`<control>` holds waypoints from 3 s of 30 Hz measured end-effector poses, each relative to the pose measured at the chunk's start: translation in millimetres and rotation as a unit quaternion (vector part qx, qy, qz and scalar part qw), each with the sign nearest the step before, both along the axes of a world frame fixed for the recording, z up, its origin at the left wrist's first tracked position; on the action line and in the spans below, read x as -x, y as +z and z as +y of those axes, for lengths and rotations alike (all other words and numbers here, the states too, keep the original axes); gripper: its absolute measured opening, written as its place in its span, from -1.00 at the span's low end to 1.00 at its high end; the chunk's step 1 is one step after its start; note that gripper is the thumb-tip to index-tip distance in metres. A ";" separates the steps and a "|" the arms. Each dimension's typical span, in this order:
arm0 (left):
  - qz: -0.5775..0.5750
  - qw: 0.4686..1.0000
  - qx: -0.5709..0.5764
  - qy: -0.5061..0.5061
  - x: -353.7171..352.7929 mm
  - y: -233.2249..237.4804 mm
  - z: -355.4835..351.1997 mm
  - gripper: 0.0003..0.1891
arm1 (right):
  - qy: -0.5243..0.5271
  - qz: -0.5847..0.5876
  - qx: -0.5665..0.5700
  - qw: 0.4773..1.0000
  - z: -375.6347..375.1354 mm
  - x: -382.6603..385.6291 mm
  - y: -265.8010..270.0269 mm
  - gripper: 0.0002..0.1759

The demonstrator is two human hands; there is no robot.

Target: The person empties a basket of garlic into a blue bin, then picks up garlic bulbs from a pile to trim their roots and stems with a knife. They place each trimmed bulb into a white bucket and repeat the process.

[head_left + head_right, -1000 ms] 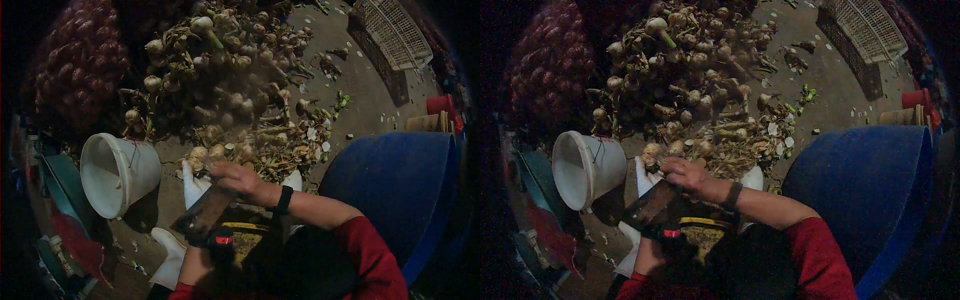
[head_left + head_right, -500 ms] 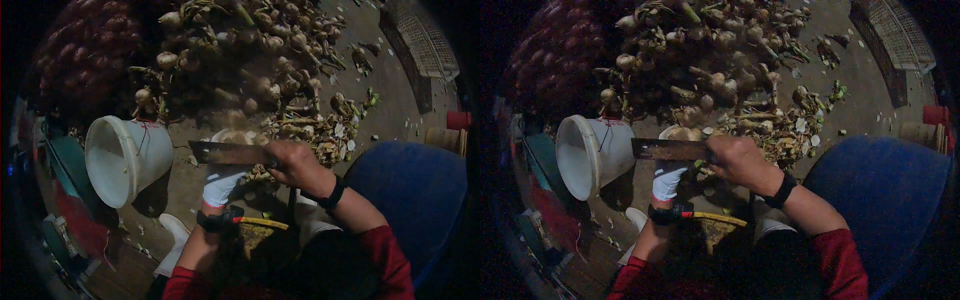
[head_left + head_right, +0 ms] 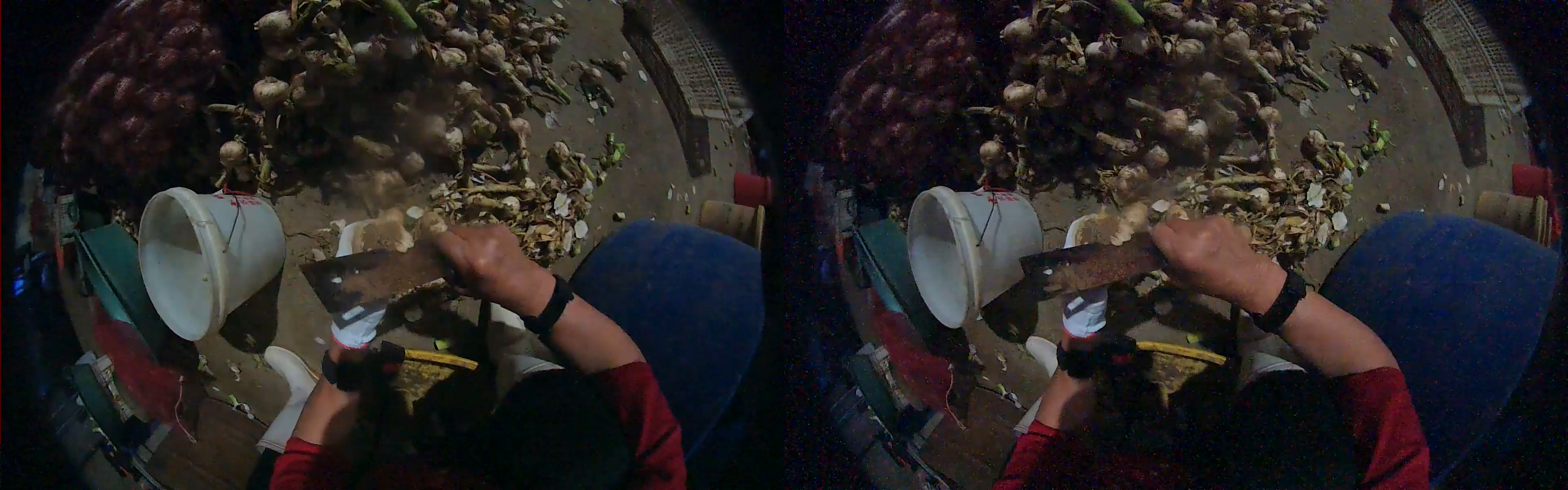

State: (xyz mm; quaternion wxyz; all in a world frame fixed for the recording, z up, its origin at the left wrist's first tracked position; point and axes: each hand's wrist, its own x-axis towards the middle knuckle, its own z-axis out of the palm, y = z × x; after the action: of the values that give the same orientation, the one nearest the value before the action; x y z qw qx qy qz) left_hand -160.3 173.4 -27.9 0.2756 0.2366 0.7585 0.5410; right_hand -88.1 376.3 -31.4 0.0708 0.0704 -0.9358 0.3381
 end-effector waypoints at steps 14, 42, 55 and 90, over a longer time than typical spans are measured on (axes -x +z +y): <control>-0.037 0.996 -0.015 0.079 12.4 6.2 39.9 -0.19 | -0.160 -0.110 0.224 0.955 -0.9 -4.9 -22.2 -0.60; 0.012 0.991 0.127 0.032 31.7 -7.2 17.9 -0.74 | -0.312 -0.169 0.339 0.871 31.5 -2.4 -38.6 -0.67; -0.016 0.997 0.071 0.004 54.9 -48.1 87.9 -0.29 | -0.300 -0.137 0.513 0.792 17.8 6.9 -48.8 -0.69; 0.103 0.995 0.000 0.009 8.5 10.5 39.1 -0.34 | -0.119 0.002 -0.026 0.992 61.6 -8.3 -79.6 -0.78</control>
State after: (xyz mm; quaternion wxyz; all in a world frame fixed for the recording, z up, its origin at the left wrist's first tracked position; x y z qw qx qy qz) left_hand -168.8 212.5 -17.4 0.1911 0.2842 0.7852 0.5159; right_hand -79.8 438.0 -111.0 0.1112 -0.0393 -0.9457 0.3028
